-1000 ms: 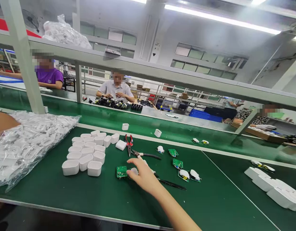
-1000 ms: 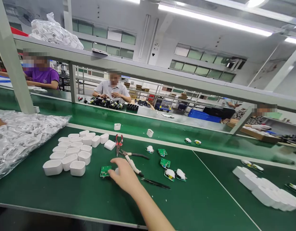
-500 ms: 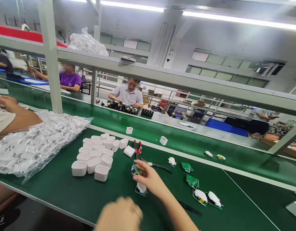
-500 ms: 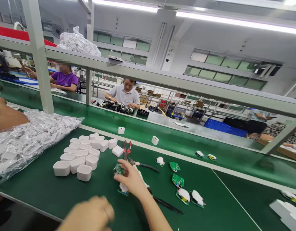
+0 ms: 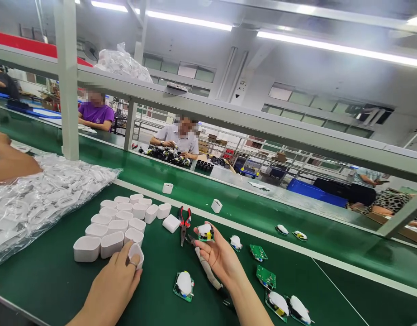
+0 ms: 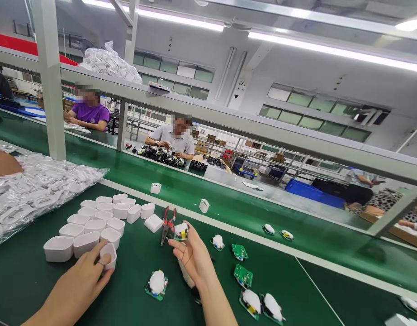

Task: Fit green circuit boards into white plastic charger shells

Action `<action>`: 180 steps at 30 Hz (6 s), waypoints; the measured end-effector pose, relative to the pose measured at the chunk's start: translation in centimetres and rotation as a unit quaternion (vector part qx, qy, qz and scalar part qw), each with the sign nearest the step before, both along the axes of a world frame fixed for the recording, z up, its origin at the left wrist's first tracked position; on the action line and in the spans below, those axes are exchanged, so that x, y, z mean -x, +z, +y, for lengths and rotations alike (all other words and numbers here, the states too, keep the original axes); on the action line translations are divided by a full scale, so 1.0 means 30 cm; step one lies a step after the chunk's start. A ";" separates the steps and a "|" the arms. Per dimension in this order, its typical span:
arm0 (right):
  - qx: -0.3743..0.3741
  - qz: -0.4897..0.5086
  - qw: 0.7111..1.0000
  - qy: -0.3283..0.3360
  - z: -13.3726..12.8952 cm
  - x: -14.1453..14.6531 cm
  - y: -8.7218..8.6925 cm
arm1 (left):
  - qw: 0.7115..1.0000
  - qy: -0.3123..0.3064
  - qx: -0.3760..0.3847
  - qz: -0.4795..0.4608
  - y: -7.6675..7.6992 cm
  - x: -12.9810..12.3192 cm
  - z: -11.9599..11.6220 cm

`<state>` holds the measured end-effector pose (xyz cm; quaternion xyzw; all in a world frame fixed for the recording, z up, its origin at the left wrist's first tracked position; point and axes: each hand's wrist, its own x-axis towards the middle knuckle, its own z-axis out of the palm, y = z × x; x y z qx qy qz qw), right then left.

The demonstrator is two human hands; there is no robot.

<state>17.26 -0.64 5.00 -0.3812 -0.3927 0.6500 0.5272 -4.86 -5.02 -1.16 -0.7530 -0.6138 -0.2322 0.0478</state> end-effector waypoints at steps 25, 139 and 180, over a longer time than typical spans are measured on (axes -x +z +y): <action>-0.096 -0.010 0.991 -0.092 -0.080 0.023 -0.015 | 0.894 -0.223 0.026 -0.389 0.154 -0.224 0.239; -0.446 -0.596 0.628 -0.228 -0.118 0.086 -0.103 | 0.933 -0.175 0.125 -0.289 0.208 -0.227 0.171; 0.075 -0.727 0.610 -0.306 0.671 -0.235 -0.030 | 0.950 -0.232 0.202 -0.060 0.086 -0.302 0.242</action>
